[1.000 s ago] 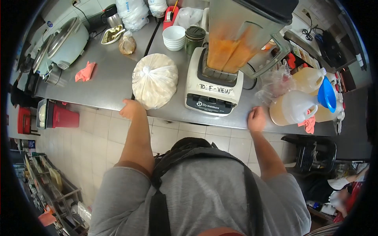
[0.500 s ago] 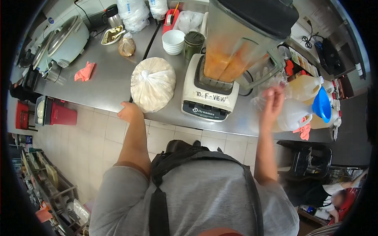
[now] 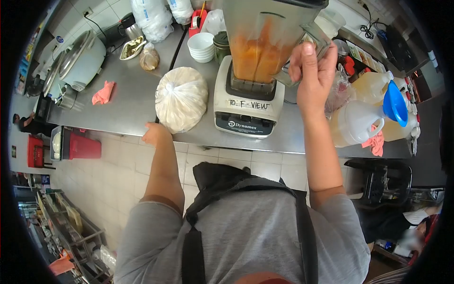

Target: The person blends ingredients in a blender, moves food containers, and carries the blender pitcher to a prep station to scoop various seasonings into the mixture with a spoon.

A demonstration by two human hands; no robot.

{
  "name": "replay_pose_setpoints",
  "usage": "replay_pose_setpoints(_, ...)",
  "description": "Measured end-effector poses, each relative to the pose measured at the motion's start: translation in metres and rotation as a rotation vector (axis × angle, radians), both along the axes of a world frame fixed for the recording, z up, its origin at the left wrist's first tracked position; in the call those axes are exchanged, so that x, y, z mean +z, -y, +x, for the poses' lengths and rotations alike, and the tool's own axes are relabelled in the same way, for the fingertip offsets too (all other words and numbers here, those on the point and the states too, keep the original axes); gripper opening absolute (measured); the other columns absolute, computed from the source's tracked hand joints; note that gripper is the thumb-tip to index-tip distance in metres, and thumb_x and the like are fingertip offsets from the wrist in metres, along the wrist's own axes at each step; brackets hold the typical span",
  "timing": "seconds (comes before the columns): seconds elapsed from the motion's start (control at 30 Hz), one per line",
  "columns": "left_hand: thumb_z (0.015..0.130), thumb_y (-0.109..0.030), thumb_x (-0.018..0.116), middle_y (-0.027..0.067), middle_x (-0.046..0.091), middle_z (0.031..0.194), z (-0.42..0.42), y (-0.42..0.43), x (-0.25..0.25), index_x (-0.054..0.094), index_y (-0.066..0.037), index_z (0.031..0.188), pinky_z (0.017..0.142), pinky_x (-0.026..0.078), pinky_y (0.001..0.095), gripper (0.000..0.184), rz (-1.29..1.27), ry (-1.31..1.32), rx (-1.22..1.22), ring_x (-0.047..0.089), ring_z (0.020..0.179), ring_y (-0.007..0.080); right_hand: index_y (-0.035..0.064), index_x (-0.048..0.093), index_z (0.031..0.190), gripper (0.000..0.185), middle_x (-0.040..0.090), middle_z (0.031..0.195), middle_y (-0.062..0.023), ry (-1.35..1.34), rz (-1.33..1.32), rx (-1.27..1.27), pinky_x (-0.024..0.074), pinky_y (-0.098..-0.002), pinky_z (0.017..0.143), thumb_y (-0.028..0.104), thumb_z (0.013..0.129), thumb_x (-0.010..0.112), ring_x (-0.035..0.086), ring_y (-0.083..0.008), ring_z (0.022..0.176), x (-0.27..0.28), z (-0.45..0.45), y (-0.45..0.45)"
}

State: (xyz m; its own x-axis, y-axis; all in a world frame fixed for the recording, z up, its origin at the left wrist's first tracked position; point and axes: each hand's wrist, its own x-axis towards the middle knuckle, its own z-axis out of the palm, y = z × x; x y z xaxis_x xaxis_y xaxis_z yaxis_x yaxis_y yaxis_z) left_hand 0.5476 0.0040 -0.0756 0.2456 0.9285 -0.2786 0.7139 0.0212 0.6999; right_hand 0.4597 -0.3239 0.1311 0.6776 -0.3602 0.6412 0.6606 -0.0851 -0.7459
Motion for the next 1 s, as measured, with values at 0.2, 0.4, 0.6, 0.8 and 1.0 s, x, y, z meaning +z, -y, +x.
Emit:
replay_pose_setpoints(0.2,0.087,-0.041,0.039,0.0234,0.049,0.114,-0.001,0.002,0.004,0.036,0.009,0.117,0.079,0.048,0.047,0.059,-0.016,0.023,0.027,0.058,0.097,0.0367,0.0048,0.048,0.095,0.015,0.037,0.058,0.0034,-0.05,0.113,0.094,0.0253,-0.0198,0.041,0.019,0.093,0.052,0.029,-0.0037,0.046,-0.007,0.003,0.0)
replay_pose_setpoints(0.4,0.087,-0.042,0.039,0.0227,0.051,0.112,0.006,-0.006,-0.012,0.037,0.009,0.116,0.078,0.049,0.0459,0.059,0.005,-0.014,0.036,0.058,0.096,0.0354,0.005,0.049,0.094,0.015,0.036,0.057,0.0042,-0.085,0.133,0.088,0.025,-0.0203,0.041,0.019,0.093,0.054,0.028,-0.0035,0.045,-0.006,0.001,0.0)
replay_pose_setpoints(0.6,0.086,-0.042,0.041,0.0216,0.052,0.107,0.01,-0.005,-0.013,0.04,0.008,0.112,0.075,0.05,0.0461,0.057,0.048,-0.024,0.07,0.06,0.093,0.035,0.0027,0.049,0.09,0.029,0.035,0.055,0.0025,-0.041,0.057,-0.006,0.0253,-0.0217,0.043,0.032,0.095,0.047,0.028,-0.0053,0.045,0.017,-0.002,-0.004)
replay_pose_setpoints(0.8,0.086,-0.043,0.042,0.0216,0.052,0.105,0.012,-0.009,-0.022,0.04,0.008,0.11,0.074,0.05,0.046,0.056,0.067,-0.031,0.08,0.06,0.091,0.0347,0.0065,0.041,0.071,0.047,0.031,0.051,0.0021,-0.169,0.146,0.22,0.0211,-0.0218,0.042,0.047,0.095,0.038,0.025,-0.0064,0.043,0.02,-0.002,0.007)
replay_pose_setpoints(1.0,0.086,-0.044,0.042,0.0221,0.052,0.107,0.011,-0.008,-0.021,0.039,0.009,0.113,0.075,0.05,0.0447,0.059,0.082,-0.036,0.088,0.06,0.091,0.0344,0.0078,0.04,0.069,0.048,0.03,0.05,0.0028,-0.126,0.11,0.208,0.0182,-0.0214,0.04,0.048,0.094,0.038,0.021,-0.0056,0.041,0.017,0.0,0.007)
